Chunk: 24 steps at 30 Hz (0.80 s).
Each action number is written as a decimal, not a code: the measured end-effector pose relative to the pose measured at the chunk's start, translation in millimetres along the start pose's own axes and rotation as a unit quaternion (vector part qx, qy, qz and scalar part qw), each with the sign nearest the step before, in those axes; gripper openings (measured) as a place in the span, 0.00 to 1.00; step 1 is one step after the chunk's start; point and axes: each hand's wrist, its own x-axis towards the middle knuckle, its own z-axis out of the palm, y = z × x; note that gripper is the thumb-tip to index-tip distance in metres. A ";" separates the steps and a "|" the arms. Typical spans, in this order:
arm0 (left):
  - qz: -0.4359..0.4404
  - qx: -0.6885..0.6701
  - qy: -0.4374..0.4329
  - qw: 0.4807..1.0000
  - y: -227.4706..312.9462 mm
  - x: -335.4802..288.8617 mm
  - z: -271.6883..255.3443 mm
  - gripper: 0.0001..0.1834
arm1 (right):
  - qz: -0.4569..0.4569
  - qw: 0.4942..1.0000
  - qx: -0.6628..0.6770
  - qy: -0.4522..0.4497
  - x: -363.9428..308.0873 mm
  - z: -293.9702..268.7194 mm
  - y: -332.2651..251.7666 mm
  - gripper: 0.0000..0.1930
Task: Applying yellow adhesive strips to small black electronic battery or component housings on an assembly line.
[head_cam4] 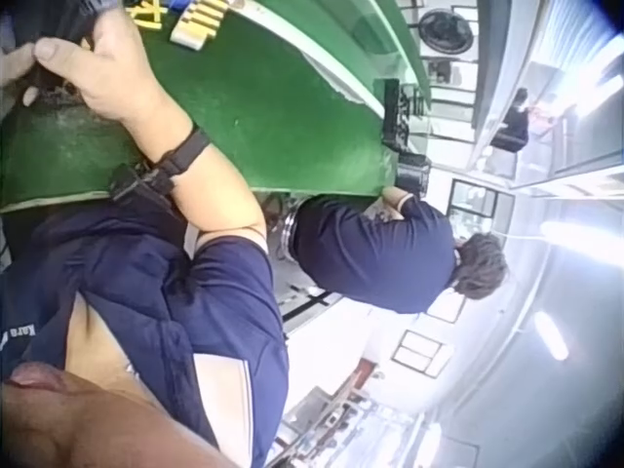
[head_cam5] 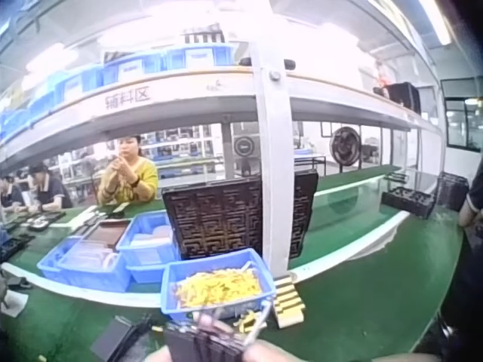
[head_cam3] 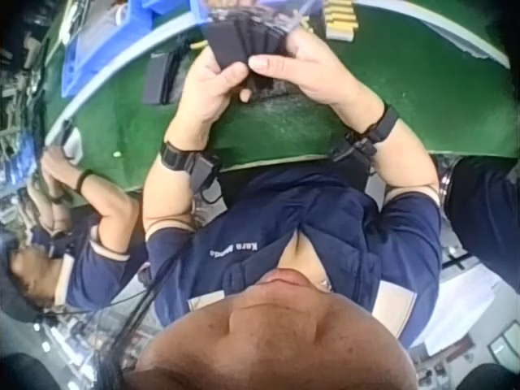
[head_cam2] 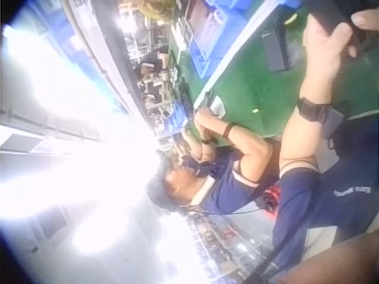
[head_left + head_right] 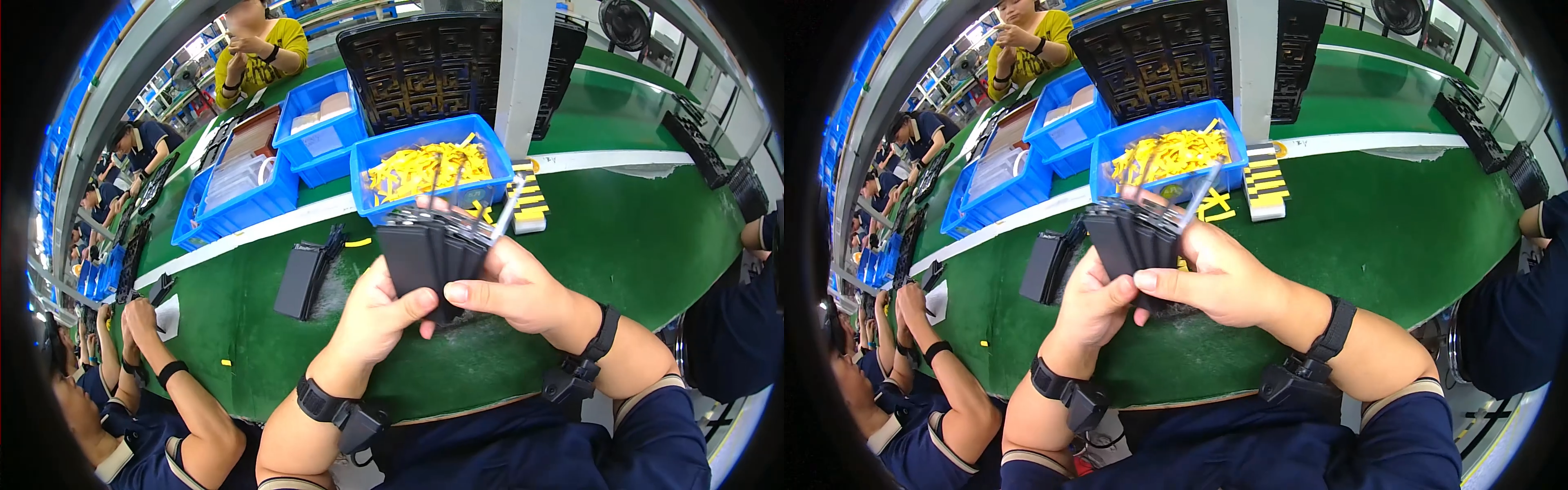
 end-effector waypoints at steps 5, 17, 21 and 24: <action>0.030 0.025 -0.003 0.999 -2.3 -0.6 -8.6 0.20 | -0.014 0.997 -0.076 -0.019 -1.7 -1.5 -2.5 0.32; 0.106 0.113 0.050 0.987 -2.5 -1.3 -19.2 0.17 | -0.253 0.907 -0.240 0.238 10.0 -29.2 -17.0 0.13; 0.098 0.121 0.054 0.986 -3.8 0.6 -16.9 0.17 | -0.238 0.897 -0.270 0.257 8.2 -34.1 -25.4 0.07; 0.100 0.122 0.060 0.986 -4.7 1.3 -16.4 0.16 | -0.244 0.864 -0.369 0.241 7.8 -38.9 -29.5 0.08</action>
